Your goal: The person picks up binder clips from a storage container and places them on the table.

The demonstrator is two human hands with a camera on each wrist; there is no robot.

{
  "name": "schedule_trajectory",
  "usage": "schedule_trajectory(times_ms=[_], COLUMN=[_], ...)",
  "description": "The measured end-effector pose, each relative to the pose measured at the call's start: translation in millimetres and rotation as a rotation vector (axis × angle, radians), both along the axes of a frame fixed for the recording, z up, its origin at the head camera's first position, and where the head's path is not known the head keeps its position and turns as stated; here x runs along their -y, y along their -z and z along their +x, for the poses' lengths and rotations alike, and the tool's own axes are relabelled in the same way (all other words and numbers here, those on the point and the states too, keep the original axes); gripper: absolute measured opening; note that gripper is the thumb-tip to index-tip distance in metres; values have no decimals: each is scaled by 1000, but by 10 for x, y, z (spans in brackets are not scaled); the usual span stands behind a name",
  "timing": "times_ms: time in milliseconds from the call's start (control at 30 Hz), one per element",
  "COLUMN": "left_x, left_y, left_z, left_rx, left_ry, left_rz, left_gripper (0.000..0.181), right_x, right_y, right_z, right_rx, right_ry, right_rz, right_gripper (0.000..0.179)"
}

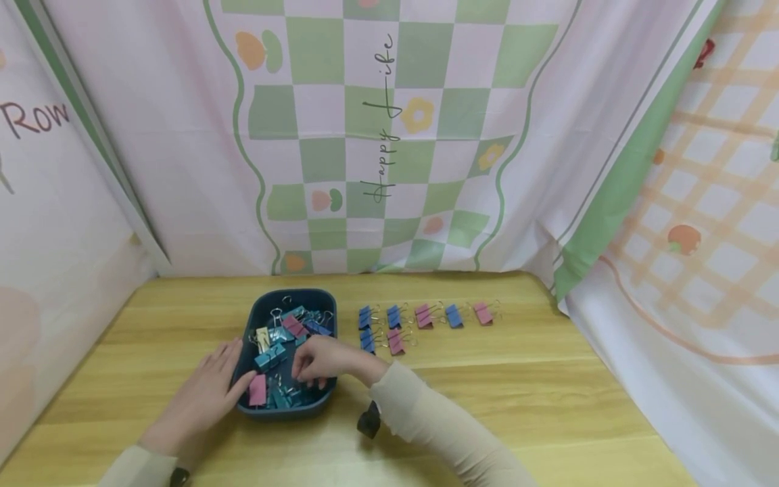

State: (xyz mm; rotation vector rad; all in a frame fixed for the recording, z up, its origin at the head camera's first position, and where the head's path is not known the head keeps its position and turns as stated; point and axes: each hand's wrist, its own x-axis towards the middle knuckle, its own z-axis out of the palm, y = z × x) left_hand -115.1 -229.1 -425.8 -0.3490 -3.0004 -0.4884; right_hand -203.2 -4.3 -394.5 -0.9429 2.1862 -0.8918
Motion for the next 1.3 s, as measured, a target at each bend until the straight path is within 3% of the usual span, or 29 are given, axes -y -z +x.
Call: schedule_trajectory(times_ms=[167, 400, 800, 1000, 1300], left_x=[0, -8, -8, 8, -2], left_y=[4, -6, -27, 1, -7], left_z=[-2, 0, 8, -2, 5], left_rx=[-7, -4, 14, 14, 8], left_ry=[3, -2, -5, -5, -4], left_rz=[0, 1, 7, 8, 7], left_gripper=[70, 71, 72, 72, 72], right_x=[-57, -183, -511, -725, -1000], right_y=[9, -63, -227, -444, -319], right_z=[-42, -83, -166, -113, -307], right_rx=[30, 92, 145, 151, 142], right_ry=[18, 103, 274, 334, 422], right_rz=[-128, -293, -434, -490, -585], right_gripper=[6, 3, 9, 13, 10])
